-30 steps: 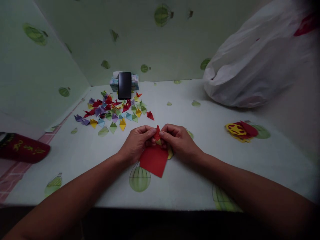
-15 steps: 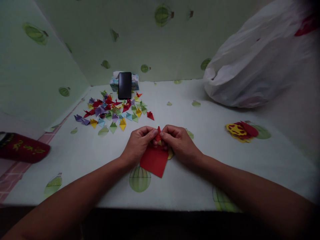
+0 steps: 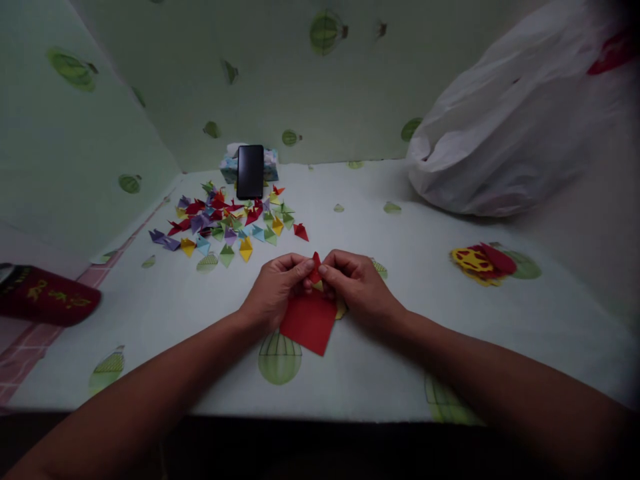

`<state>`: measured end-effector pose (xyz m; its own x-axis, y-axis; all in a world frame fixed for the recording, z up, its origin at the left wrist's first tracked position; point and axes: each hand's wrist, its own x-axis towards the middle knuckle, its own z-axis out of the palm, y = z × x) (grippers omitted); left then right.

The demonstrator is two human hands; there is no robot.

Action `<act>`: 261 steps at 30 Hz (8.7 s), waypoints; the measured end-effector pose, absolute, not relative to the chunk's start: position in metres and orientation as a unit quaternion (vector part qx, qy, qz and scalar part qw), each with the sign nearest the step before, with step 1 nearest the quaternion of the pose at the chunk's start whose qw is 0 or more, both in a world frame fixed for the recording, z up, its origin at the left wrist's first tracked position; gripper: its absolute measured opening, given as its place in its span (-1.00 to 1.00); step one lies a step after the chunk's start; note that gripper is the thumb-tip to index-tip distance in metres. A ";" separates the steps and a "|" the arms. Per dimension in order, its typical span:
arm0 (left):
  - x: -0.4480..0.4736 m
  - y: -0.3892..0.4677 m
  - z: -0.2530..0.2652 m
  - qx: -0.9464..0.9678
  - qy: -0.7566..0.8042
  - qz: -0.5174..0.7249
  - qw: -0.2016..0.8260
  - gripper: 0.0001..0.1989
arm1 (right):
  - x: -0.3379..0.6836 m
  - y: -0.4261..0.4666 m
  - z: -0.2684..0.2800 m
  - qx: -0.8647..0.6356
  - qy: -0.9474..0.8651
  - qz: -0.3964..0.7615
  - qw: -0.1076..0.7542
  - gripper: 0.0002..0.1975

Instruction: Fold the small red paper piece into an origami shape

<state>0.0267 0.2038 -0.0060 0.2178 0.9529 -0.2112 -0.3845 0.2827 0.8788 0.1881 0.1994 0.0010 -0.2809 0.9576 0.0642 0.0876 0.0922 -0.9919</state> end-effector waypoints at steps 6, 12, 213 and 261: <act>0.025 0.208 -0.007 0.303 0.365 0.467 0.746 -0.70 | 0.189 0.201 0.000 -0.426 -0.606 0.522 0.422 -0.72; 0.025 0.208 -0.006 0.296 0.370 0.458 0.752 -0.73 | 0.189 0.202 -0.001 -0.427 -0.627 0.497 0.421 -0.72; 0.049 0.003 0.000 0.358 0.372 0.549 0.658 -0.78 | 0.199 0.050 -0.005 -0.195 -0.500 0.741 0.404 -0.90; 0.051 0.003 -0.002 0.458 0.459 0.615 0.449 -0.90 | 0.197 0.044 -0.002 -0.313 -0.551 0.626 0.453 -0.86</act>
<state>0.0514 0.0033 -0.0020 -0.1778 0.9725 0.1502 -0.1314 -0.1747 0.9758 0.1969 0.0440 -0.0020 -0.3924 0.9136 0.1069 -0.2226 0.0185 -0.9747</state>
